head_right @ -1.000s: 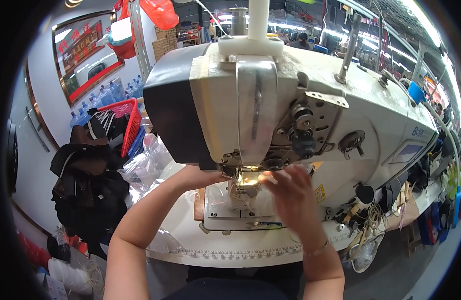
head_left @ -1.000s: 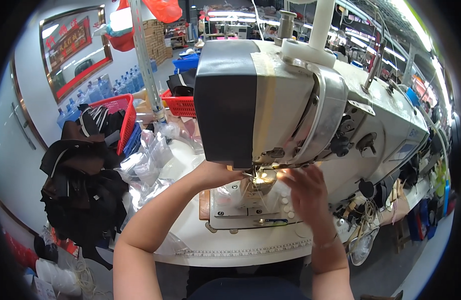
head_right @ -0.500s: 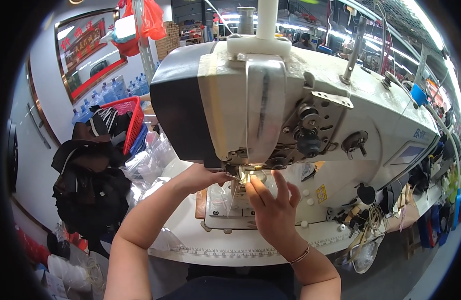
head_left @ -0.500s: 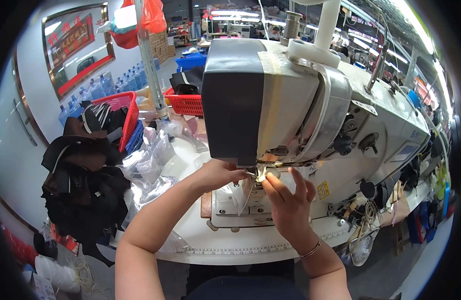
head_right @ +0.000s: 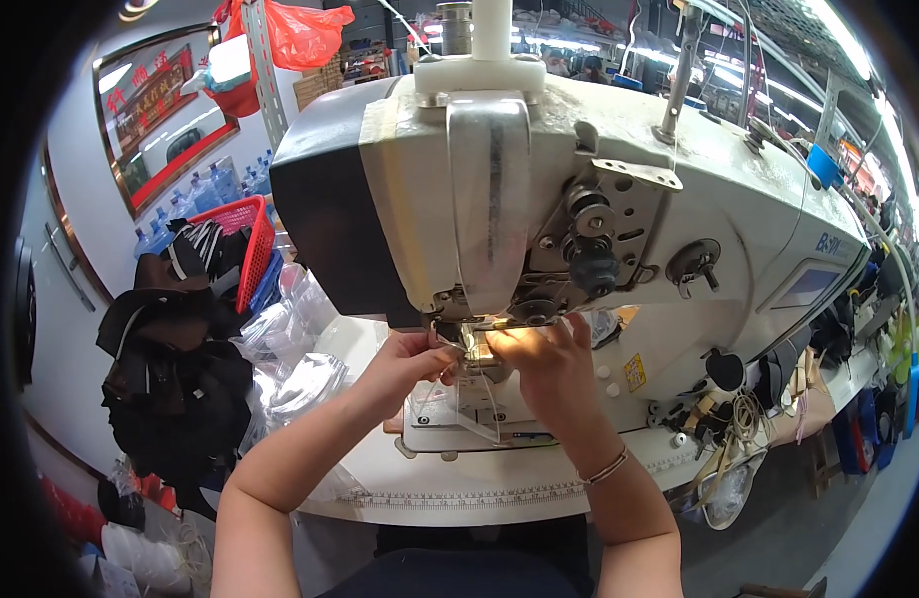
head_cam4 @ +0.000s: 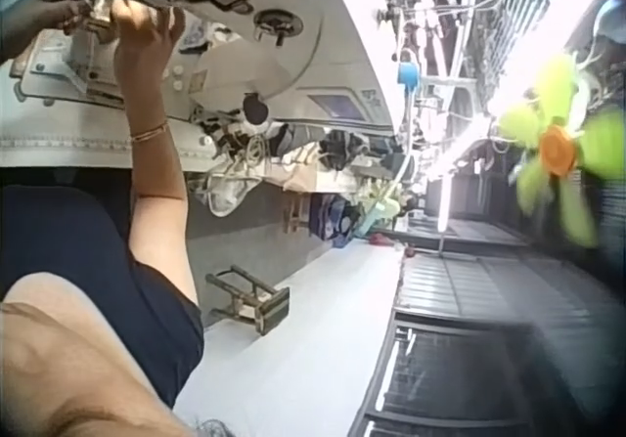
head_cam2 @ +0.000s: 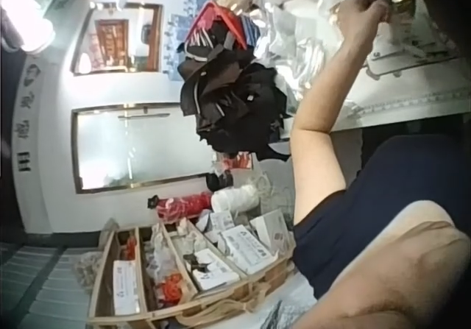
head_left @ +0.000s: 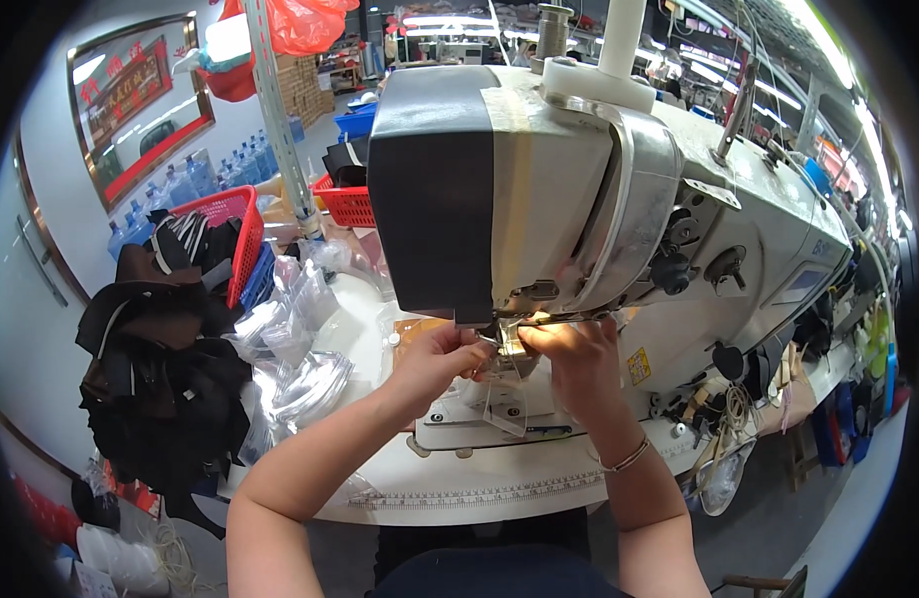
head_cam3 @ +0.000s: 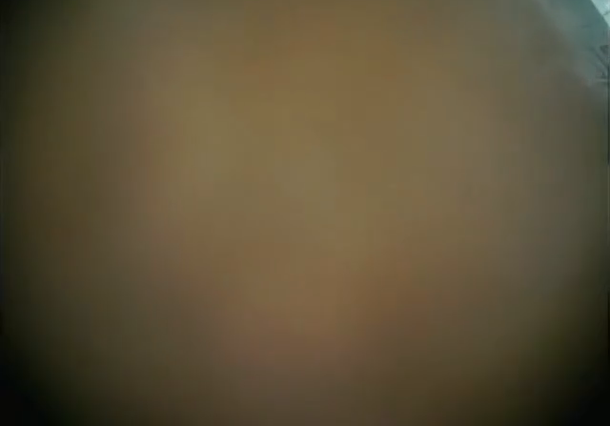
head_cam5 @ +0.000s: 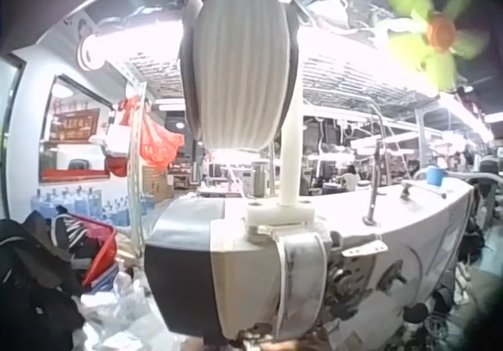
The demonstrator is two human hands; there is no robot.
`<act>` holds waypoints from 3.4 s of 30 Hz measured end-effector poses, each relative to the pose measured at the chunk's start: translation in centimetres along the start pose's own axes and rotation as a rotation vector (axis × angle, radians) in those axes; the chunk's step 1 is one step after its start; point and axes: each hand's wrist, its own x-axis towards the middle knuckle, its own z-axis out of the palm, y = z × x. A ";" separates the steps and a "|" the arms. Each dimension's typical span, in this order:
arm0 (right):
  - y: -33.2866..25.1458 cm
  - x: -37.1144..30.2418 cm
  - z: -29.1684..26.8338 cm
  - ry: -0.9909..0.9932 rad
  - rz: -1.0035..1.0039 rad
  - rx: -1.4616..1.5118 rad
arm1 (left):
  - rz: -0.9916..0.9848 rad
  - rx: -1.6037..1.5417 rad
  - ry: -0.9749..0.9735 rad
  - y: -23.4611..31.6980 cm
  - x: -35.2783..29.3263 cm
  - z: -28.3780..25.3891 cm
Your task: Operate a sewing machine to join small white components for shoe manufacturing.
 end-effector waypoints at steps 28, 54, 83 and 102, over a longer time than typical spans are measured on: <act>-1.2 -2.1 -1.5 -0.067 0.425 0.647 | -0.154 -0.289 0.111 1.0 -0.5 0.8; -7.9 -7.8 -0.5 -0.058 0.426 0.589 | -0.054 -0.328 0.415 -1.6 -15.2 -0.4; -9.8 -6.6 -7.3 0.307 0.000 0.573 | 1.034 1.406 0.396 -2.7 -15.2 1.1; -11.7 -6.3 -2.4 -0.133 0.153 0.654 | 1.088 1.188 0.480 -4.2 -15.0 1.6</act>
